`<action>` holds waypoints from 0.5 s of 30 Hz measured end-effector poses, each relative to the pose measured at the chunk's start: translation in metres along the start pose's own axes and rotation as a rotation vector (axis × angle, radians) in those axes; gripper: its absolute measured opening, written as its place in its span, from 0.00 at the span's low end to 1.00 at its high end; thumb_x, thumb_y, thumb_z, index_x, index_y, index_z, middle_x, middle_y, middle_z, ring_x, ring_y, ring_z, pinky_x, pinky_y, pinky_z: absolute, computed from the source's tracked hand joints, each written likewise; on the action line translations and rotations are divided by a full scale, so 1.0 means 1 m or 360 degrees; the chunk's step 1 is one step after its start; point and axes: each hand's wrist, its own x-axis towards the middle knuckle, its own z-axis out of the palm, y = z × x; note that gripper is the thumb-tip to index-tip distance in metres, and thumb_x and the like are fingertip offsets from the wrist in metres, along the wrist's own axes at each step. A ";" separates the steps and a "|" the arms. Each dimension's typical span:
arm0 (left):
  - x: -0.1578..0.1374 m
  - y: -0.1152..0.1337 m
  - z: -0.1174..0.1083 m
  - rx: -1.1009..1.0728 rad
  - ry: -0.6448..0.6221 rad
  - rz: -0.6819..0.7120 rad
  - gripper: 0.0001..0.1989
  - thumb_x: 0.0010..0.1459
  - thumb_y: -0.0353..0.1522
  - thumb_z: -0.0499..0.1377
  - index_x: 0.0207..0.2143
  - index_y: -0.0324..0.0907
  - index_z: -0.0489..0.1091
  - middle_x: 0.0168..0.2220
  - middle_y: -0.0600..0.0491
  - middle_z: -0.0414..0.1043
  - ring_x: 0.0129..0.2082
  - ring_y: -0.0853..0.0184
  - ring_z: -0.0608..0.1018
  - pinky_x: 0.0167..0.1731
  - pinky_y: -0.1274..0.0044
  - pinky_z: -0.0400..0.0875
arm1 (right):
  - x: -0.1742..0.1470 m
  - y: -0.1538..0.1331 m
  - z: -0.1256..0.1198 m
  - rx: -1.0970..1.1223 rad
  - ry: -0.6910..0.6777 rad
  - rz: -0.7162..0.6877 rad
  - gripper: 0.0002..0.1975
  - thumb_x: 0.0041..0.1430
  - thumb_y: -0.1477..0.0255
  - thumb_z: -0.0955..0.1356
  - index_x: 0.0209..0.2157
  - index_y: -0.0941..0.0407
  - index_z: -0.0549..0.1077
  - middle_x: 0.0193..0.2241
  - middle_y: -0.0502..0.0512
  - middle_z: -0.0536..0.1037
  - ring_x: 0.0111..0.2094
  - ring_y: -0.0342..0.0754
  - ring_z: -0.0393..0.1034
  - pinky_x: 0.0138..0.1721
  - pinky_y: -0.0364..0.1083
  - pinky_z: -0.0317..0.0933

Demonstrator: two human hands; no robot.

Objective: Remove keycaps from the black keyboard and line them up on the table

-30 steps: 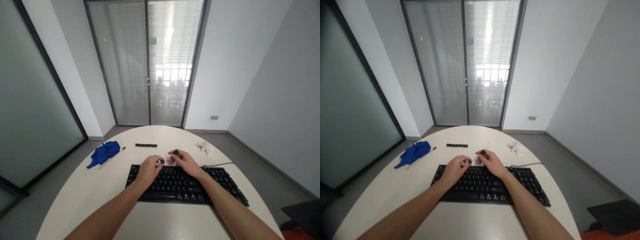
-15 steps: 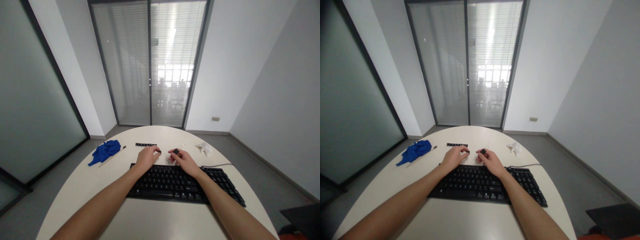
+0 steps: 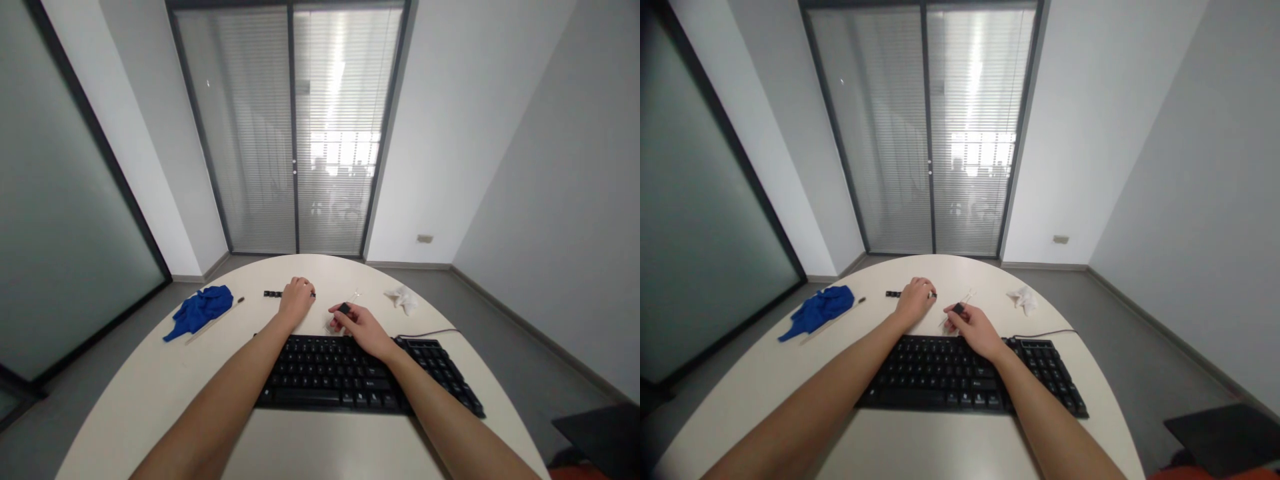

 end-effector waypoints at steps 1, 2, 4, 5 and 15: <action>0.000 -0.001 0.001 0.0009 0.0002 -0.0012 0.06 0.58 0.30 0.60 0.38 0.43 0.75 0.46 0.47 0.71 0.51 0.57 0.66 0.49 0.67 0.64 | 0.000 0.000 0.000 0.0002 -0.0001 0.0003 0.23 0.58 0.54 0.66 0.43 0.59 0.73 0.30 0.55 0.78 0.29 0.46 0.72 0.28 0.43 0.63; 0.001 -0.002 0.003 0.0016 0.0003 -0.0020 0.06 0.58 0.30 0.60 0.38 0.43 0.75 0.46 0.47 0.71 0.51 0.57 0.66 0.49 0.67 0.63 | 0.000 0.000 0.000 0.0002 -0.0003 0.0007 0.23 0.58 0.54 0.66 0.43 0.59 0.73 0.30 0.55 0.78 0.29 0.46 0.72 0.28 0.43 0.63; 0.001 -0.003 0.004 0.0028 0.0005 -0.0031 0.06 0.58 0.30 0.60 0.39 0.43 0.75 0.47 0.47 0.71 0.51 0.56 0.65 0.49 0.67 0.63 | 0.000 0.000 0.000 -0.0007 -0.0008 0.0013 0.23 0.58 0.54 0.66 0.43 0.58 0.73 0.30 0.55 0.79 0.29 0.46 0.72 0.28 0.43 0.63; 0.001 -0.004 0.005 0.0034 0.0005 -0.0035 0.06 0.58 0.30 0.60 0.39 0.43 0.75 0.47 0.47 0.71 0.51 0.56 0.65 0.49 0.67 0.63 | -0.001 0.000 0.000 -0.0017 -0.0011 0.0013 0.23 0.58 0.53 0.66 0.43 0.58 0.73 0.30 0.55 0.79 0.29 0.46 0.72 0.28 0.43 0.63; 0.000 -0.004 0.010 0.0069 0.0008 -0.0034 0.06 0.59 0.30 0.60 0.40 0.42 0.73 0.47 0.47 0.70 0.50 0.57 0.66 0.47 0.68 0.63 | -0.002 -0.002 0.000 -0.0042 -0.0013 0.0008 0.22 0.60 0.54 0.65 0.43 0.58 0.73 0.30 0.55 0.79 0.30 0.46 0.72 0.29 0.44 0.63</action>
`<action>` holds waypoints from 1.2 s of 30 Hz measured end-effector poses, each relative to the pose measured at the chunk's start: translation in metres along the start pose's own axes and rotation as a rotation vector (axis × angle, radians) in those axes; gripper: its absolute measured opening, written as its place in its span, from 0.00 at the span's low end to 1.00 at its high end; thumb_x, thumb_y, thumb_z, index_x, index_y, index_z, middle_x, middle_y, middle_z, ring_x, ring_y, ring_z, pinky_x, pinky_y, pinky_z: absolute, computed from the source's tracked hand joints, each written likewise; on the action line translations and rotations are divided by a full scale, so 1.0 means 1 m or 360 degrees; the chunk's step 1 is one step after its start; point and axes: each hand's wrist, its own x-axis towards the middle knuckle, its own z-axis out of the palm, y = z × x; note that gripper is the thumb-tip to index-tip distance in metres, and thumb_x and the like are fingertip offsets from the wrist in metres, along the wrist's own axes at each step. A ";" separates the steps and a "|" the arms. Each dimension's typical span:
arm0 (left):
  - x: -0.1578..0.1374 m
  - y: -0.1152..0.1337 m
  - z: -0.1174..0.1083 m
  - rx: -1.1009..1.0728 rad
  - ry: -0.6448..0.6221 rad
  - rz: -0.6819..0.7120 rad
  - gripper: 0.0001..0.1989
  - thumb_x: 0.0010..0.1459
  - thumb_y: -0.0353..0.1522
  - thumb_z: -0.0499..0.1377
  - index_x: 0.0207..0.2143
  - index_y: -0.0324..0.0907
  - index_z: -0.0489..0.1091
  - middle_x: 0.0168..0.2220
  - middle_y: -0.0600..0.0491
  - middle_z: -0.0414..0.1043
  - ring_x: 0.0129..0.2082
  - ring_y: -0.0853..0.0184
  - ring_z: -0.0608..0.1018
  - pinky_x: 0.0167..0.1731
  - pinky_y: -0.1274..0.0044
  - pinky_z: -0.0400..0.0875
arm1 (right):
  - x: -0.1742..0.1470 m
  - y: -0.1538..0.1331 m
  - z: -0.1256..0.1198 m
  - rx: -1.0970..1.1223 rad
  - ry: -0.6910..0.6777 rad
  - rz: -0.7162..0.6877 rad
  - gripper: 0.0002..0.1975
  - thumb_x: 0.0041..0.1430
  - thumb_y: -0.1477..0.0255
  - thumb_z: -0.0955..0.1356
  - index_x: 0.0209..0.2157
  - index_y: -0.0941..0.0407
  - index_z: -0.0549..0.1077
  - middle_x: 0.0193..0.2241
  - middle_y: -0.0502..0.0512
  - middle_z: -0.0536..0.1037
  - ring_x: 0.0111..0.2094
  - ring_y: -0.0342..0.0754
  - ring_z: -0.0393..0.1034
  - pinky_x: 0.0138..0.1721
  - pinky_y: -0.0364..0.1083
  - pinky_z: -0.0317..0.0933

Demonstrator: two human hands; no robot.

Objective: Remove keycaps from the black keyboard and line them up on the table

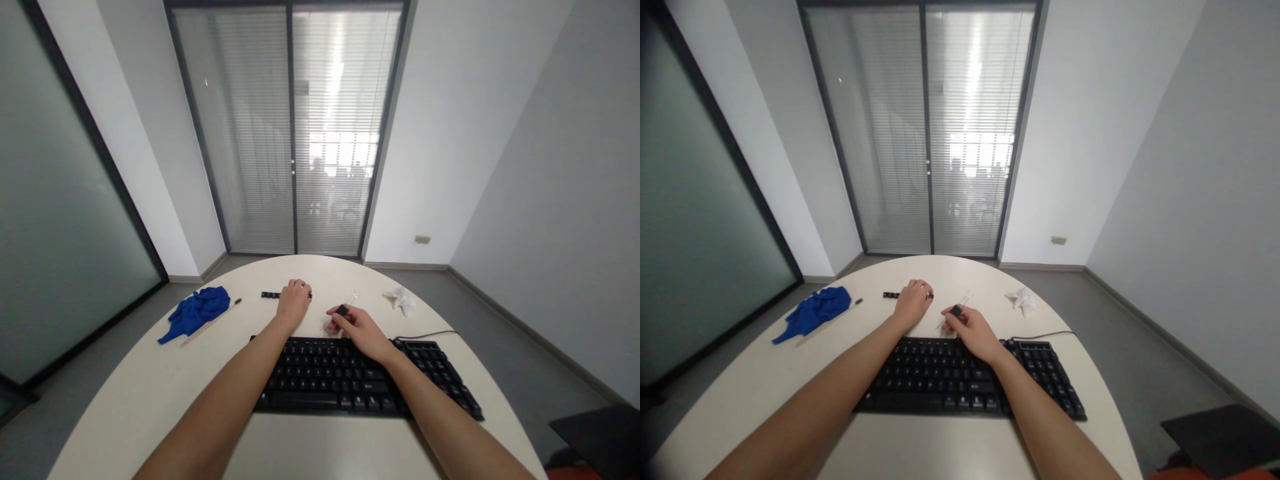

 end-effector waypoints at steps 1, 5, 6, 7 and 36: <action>0.000 0.000 0.000 0.0000 -0.0001 0.0000 0.06 0.59 0.30 0.59 0.40 0.42 0.73 0.47 0.46 0.69 0.50 0.57 0.66 0.47 0.68 0.63 | 0.000 0.000 0.000 0.0005 -0.0003 -0.0001 0.22 0.60 0.54 0.65 0.43 0.58 0.73 0.30 0.55 0.79 0.30 0.46 0.72 0.29 0.44 0.63; -0.001 -0.001 0.001 -0.0017 -0.0007 -0.0018 0.07 0.60 0.30 0.59 0.41 0.42 0.72 0.47 0.46 0.69 0.51 0.57 0.65 0.48 0.68 0.63 | 0.000 0.000 0.000 0.0024 -0.0008 -0.0004 0.22 0.59 0.54 0.66 0.43 0.59 0.73 0.30 0.54 0.78 0.30 0.46 0.72 0.30 0.44 0.63; -0.001 -0.001 0.001 -0.0027 -0.0007 -0.0024 0.07 0.60 0.30 0.59 0.41 0.42 0.72 0.47 0.46 0.69 0.51 0.57 0.65 0.48 0.68 0.63 | 0.000 0.000 0.000 0.0028 -0.0009 -0.0004 0.22 0.59 0.55 0.66 0.43 0.59 0.73 0.30 0.54 0.78 0.30 0.46 0.72 0.30 0.44 0.63; 0.000 -0.001 0.002 -0.0039 -0.0007 -0.0028 0.07 0.59 0.30 0.59 0.41 0.42 0.72 0.47 0.46 0.69 0.51 0.57 0.65 0.48 0.68 0.63 | 0.000 0.000 0.000 0.0031 -0.0007 -0.0005 0.22 0.59 0.55 0.66 0.43 0.59 0.73 0.30 0.54 0.78 0.30 0.46 0.72 0.30 0.44 0.63; -0.087 -0.026 -0.107 -0.0550 -0.0290 -0.0260 0.11 0.57 0.39 0.57 0.29 0.42 0.73 0.29 0.53 0.76 0.28 0.65 0.75 0.28 0.77 0.62 | 0.001 0.001 -0.001 -0.0057 -0.0030 -0.0014 0.23 0.60 0.54 0.65 0.44 0.59 0.72 0.30 0.55 0.78 0.30 0.46 0.72 0.31 0.44 0.64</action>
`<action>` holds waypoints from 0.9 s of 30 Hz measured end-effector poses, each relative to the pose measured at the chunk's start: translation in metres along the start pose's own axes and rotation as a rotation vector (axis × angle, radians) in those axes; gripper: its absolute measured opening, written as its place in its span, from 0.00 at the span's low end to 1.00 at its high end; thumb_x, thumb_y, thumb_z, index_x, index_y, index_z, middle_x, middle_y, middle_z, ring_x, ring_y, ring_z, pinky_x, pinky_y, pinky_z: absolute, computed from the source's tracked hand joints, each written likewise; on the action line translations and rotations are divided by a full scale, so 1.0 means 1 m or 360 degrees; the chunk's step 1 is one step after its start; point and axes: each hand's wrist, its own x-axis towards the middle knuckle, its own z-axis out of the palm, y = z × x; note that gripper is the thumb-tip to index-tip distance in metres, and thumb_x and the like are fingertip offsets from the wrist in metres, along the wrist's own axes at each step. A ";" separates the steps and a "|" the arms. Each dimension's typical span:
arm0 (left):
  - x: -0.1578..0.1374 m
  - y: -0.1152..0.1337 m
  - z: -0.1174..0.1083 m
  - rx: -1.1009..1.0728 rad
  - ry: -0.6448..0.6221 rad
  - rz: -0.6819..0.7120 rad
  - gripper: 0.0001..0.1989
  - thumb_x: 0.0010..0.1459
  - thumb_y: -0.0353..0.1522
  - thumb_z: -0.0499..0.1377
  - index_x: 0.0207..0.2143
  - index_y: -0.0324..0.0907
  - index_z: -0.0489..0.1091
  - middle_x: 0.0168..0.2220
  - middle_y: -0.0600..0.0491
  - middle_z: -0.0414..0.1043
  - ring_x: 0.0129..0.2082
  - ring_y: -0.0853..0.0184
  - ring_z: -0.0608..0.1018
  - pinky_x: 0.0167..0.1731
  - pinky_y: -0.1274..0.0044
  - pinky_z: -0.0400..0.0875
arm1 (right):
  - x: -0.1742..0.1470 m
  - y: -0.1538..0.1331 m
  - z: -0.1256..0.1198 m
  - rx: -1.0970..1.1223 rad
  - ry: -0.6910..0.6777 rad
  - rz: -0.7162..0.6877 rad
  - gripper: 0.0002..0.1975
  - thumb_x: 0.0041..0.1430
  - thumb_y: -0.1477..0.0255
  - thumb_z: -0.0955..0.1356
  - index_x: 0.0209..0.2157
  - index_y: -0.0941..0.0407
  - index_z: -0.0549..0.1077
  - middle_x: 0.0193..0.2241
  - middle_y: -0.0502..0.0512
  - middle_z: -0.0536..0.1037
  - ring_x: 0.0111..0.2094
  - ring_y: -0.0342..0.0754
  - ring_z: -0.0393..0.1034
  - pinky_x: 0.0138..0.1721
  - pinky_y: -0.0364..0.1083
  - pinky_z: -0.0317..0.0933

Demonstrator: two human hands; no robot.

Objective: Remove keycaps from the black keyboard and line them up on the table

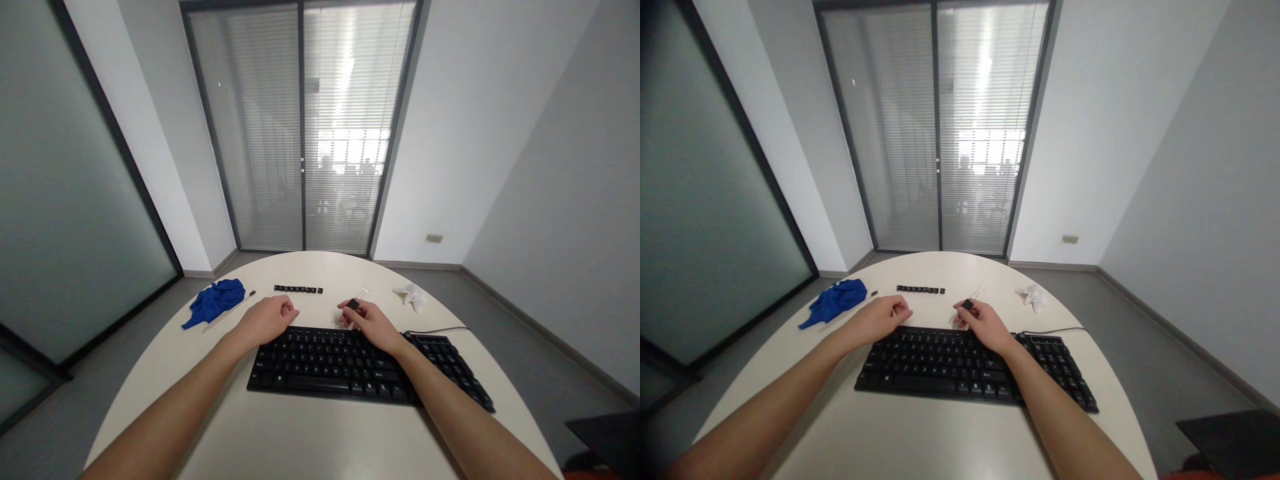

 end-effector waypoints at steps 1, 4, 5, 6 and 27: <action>-0.012 -0.002 -0.003 0.0025 -0.0079 -0.0003 0.12 0.57 0.41 0.56 0.30 0.42 0.72 0.29 0.53 0.76 0.29 0.64 0.75 0.28 0.77 0.61 | 0.000 0.000 0.000 -0.0007 0.0004 -0.0006 0.22 0.60 0.54 0.65 0.44 0.59 0.72 0.30 0.55 0.78 0.30 0.47 0.72 0.31 0.44 0.64; -0.040 -0.010 -0.009 0.0002 -0.0332 0.0134 0.12 0.59 0.42 0.55 0.34 0.44 0.71 0.30 0.55 0.75 0.29 0.65 0.74 0.28 0.77 0.62 | 0.000 0.000 0.000 -0.0030 0.0019 -0.0016 0.22 0.60 0.54 0.65 0.43 0.59 0.72 0.30 0.55 0.78 0.30 0.47 0.73 0.32 0.45 0.64; -0.047 -0.013 -0.011 0.0011 -0.0355 0.0189 0.12 0.57 0.42 0.57 0.35 0.44 0.71 0.31 0.55 0.75 0.30 0.65 0.74 0.30 0.77 0.63 | 0.000 0.000 0.000 -0.0041 0.0022 -0.0015 0.22 0.60 0.54 0.65 0.43 0.59 0.72 0.30 0.55 0.79 0.30 0.47 0.73 0.32 0.45 0.64; -0.052 -0.017 -0.012 0.0019 -0.0339 0.0233 0.12 0.56 0.42 0.59 0.36 0.44 0.70 0.34 0.54 0.74 0.33 0.64 0.74 0.33 0.76 0.64 | 0.000 0.000 0.000 -0.0056 0.0019 -0.0015 0.22 0.60 0.54 0.65 0.43 0.59 0.72 0.30 0.55 0.79 0.30 0.47 0.73 0.32 0.45 0.64; -0.052 -0.032 -0.014 -0.0016 -0.0363 0.0511 0.07 0.59 0.35 0.60 0.40 0.47 0.74 0.40 0.54 0.76 0.41 0.65 0.75 0.43 0.74 0.67 | -0.001 -0.004 -0.001 -0.0139 0.0005 0.0003 0.21 0.61 0.55 0.64 0.44 0.59 0.73 0.31 0.55 0.79 0.31 0.48 0.73 0.34 0.46 0.64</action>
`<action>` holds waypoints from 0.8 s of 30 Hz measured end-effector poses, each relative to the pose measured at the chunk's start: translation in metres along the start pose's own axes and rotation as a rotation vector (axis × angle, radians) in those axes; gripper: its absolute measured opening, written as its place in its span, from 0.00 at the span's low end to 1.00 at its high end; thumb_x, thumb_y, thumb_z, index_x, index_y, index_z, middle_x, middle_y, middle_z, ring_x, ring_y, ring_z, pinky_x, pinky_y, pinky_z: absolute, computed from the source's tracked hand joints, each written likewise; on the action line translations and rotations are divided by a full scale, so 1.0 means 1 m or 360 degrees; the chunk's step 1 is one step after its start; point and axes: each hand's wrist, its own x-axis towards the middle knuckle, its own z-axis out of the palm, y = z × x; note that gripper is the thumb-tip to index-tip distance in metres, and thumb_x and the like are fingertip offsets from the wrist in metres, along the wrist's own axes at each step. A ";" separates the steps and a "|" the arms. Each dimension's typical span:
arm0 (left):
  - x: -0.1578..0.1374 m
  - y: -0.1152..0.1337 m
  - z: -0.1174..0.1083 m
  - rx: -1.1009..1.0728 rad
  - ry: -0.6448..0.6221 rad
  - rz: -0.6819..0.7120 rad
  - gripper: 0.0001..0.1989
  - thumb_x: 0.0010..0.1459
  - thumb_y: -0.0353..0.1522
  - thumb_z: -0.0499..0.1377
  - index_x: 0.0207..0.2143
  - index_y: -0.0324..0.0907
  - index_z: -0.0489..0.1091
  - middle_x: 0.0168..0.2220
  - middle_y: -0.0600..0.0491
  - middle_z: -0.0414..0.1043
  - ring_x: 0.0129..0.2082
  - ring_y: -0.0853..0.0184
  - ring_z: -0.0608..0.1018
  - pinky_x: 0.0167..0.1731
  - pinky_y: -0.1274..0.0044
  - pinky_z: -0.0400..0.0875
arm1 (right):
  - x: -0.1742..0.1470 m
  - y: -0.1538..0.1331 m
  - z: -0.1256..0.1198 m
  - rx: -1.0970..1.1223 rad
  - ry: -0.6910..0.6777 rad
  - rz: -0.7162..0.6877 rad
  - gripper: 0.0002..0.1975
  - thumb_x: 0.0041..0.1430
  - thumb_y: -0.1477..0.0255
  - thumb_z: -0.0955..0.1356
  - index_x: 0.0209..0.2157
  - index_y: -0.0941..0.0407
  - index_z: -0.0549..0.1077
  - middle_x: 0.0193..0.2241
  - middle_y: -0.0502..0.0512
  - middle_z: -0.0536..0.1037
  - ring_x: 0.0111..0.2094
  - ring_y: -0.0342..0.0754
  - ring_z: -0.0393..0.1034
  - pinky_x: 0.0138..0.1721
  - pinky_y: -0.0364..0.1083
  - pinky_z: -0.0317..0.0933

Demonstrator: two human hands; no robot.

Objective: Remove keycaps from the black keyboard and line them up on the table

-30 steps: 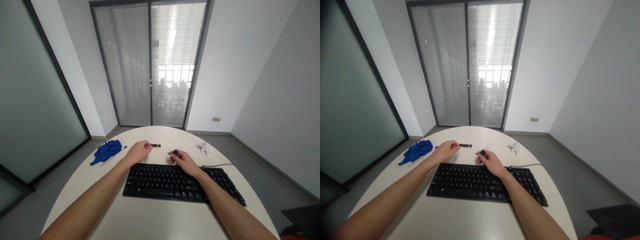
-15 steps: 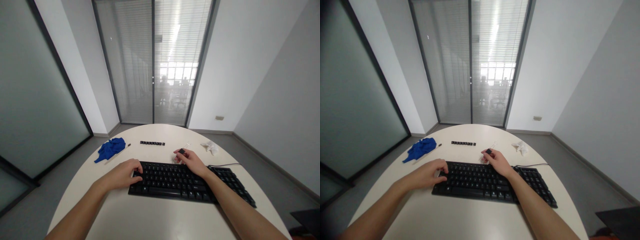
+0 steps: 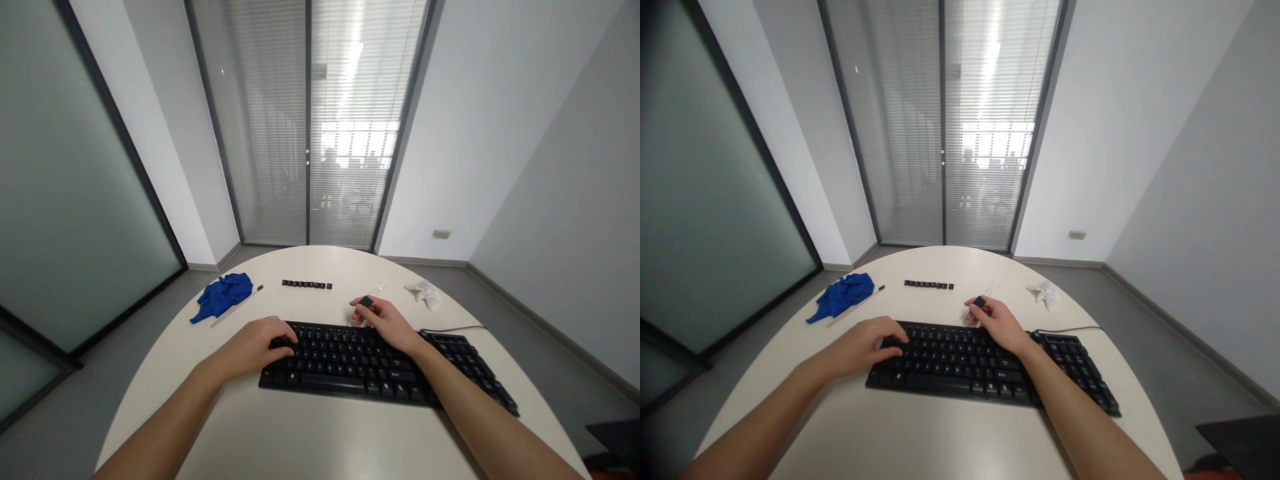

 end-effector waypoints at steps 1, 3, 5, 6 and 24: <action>0.001 0.000 0.001 -0.0028 -0.0006 0.0050 0.07 0.60 0.35 0.59 0.40 0.47 0.74 0.41 0.54 0.76 0.42 0.65 0.75 0.44 0.74 0.67 | 0.000 0.000 0.000 -0.0001 0.0000 0.0000 0.21 0.61 0.55 0.64 0.44 0.59 0.73 0.31 0.55 0.79 0.31 0.48 0.73 0.34 0.46 0.64; 0.002 0.001 0.002 -0.0081 -0.0036 0.0162 0.08 0.62 0.35 0.58 0.41 0.48 0.75 0.43 0.53 0.77 0.44 0.65 0.75 0.47 0.74 0.67 | 0.000 0.001 0.000 0.0005 -0.0004 0.0005 0.22 0.61 0.55 0.64 0.44 0.58 0.72 0.31 0.55 0.79 0.32 0.48 0.73 0.33 0.46 0.64; 0.003 0.001 0.004 -0.0119 -0.0063 0.0228 0.08 0.62 0.35 0.58 0.42 0.48 0.76 0.44 0.53 0.76 0.46 0.65 0.75 0.48 0.74 0.66 | 0.001 0.001 0.000 0.0014 -0.0009 0.0007 0.22 0.61 0.54 0.64 0.44 0.58 0.72 0.31 0.55 0.79 0.31 0.48 0.73 0.33 0.46 0.64; 0.004 0.000 0.005 -0.0132 -0.0071 0.0240 0.08 0.62 0.35 0.58 0.42 0.48 0.76 0.45 0.53 0.76 0.46 0.65 0.74 0.48 0.74 0.66 | 0.001 0.001 0.000 0.0017 -0.0010 0.0004 0.22 0.61 0.55 0.64 0.44 0.59 0.72 0.31 0.55 0.79 0.31 0.48 0.73 0.33 0.46 0.64; -0.003 0.001 -0.007 -0.0027 -0.0162 0.0164 0.10 0.62 0.34 0.57 0.40 0.48 0.78 0.42 0.52 0.77 0.42 0.65 0.76 0.44 0.75 0.67 | 0.000 -0.001 0.000 -0.0003 -0.0008 -0.0018 0.20 0.61 0.56 0.64 0.43 0.58 0.73 0.31 0.55 0.79 0.31 0.47 0.73 0.34 0.46 0.65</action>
